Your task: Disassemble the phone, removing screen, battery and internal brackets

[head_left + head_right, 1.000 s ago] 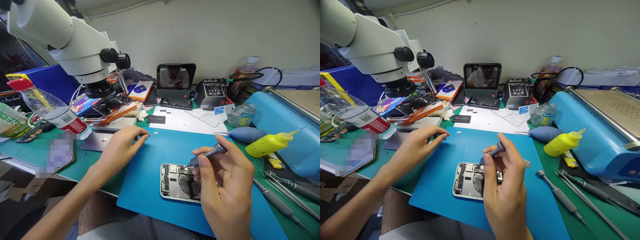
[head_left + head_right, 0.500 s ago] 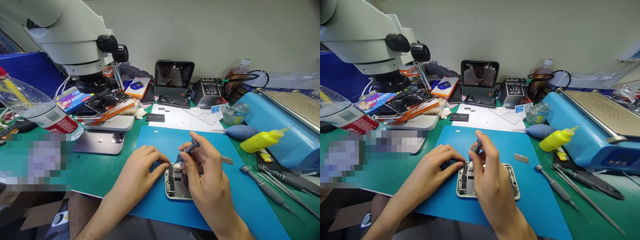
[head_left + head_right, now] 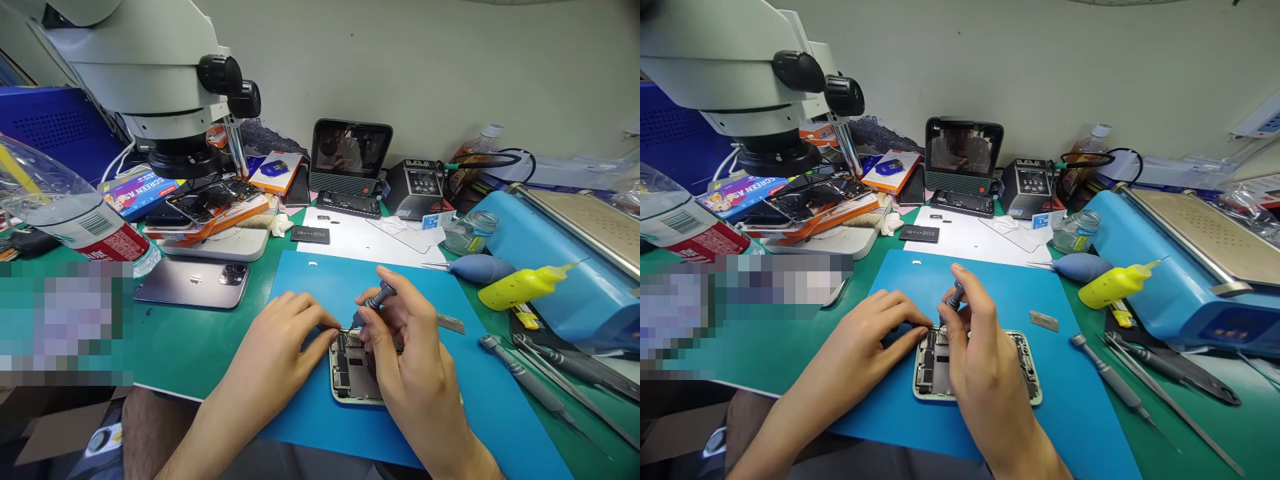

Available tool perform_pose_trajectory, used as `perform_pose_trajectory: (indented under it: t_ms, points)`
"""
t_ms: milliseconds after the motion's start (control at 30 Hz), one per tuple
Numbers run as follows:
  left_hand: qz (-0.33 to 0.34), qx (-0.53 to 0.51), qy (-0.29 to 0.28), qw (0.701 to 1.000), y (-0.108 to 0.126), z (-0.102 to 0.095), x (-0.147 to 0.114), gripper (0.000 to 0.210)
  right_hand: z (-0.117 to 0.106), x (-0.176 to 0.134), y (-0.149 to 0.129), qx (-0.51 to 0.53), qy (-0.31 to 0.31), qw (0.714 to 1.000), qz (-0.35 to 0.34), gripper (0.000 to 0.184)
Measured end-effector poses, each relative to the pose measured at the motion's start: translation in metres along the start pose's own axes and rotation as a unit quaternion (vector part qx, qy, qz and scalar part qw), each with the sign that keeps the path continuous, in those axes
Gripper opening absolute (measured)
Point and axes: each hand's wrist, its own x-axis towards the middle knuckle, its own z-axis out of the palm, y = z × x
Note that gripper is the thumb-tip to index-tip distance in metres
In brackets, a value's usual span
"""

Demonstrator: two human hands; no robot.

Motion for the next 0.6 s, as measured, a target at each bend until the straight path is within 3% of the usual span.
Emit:
perform_pose_trajectory:
  t_ms: [200, 467, 600]
  points:
    - [0.001, 0.003, 0.0, 1.0, -0.001, 0.0006, 0.0, 0.01, -0.0036, 0.0078, -0.0035, -0.032, -0.018, 0.996, -0.084, 0.061]
    - [0.005, -0.008, 0.003, 1.0, 0.001, -0.0006, -0.0013, 0.01, -0.0101, 0.0067, -0.005, 0.008, -0.06, 0.997, -0.045, 0.055]
    - [0.001, 0.0, 0.001, 1.0, 0.0021, -0.002, 0.0007, 0.009, -0.008, 0.0056, -0.0018, -0.018, -0.035, 0.998, -0.058, 0.058]
